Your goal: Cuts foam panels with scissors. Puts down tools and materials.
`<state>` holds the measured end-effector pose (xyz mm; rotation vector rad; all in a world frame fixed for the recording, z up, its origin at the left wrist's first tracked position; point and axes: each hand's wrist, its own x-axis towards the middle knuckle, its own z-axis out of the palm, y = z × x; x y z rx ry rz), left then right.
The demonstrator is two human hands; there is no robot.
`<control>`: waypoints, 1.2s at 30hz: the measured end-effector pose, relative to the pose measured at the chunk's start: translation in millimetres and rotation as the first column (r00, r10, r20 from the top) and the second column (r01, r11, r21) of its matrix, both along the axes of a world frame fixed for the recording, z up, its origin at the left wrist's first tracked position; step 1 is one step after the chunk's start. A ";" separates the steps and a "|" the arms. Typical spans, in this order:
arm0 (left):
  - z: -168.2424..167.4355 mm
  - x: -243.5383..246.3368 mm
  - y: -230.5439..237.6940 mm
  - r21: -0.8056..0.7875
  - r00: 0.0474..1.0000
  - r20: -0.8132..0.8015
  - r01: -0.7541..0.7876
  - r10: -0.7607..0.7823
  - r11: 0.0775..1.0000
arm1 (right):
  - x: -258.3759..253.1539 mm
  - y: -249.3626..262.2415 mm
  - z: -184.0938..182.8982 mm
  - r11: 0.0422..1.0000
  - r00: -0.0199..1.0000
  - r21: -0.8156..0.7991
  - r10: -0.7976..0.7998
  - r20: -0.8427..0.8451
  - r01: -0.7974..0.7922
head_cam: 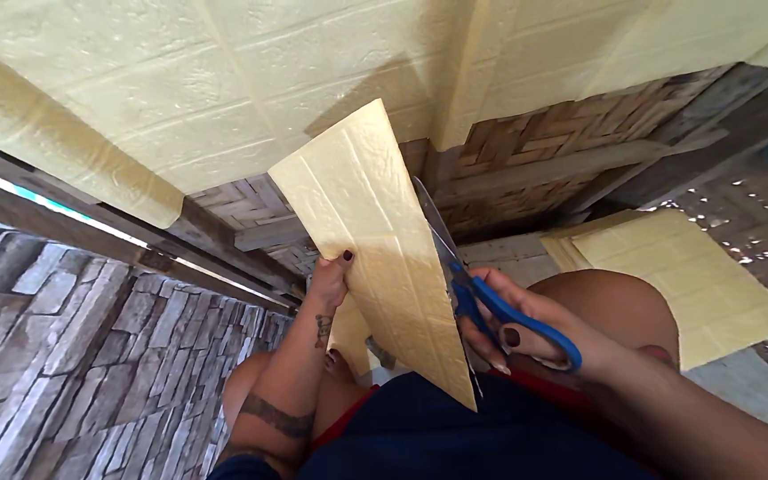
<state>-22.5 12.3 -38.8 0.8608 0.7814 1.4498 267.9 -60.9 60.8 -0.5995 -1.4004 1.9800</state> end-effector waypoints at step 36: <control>4.9 -5.4 0.1 0.056 1.000 -0.004 0.001 0.000 0.998 | -3.3 9.9 6.9 0.996 0.999 0.081 -0.028 0.036 0.025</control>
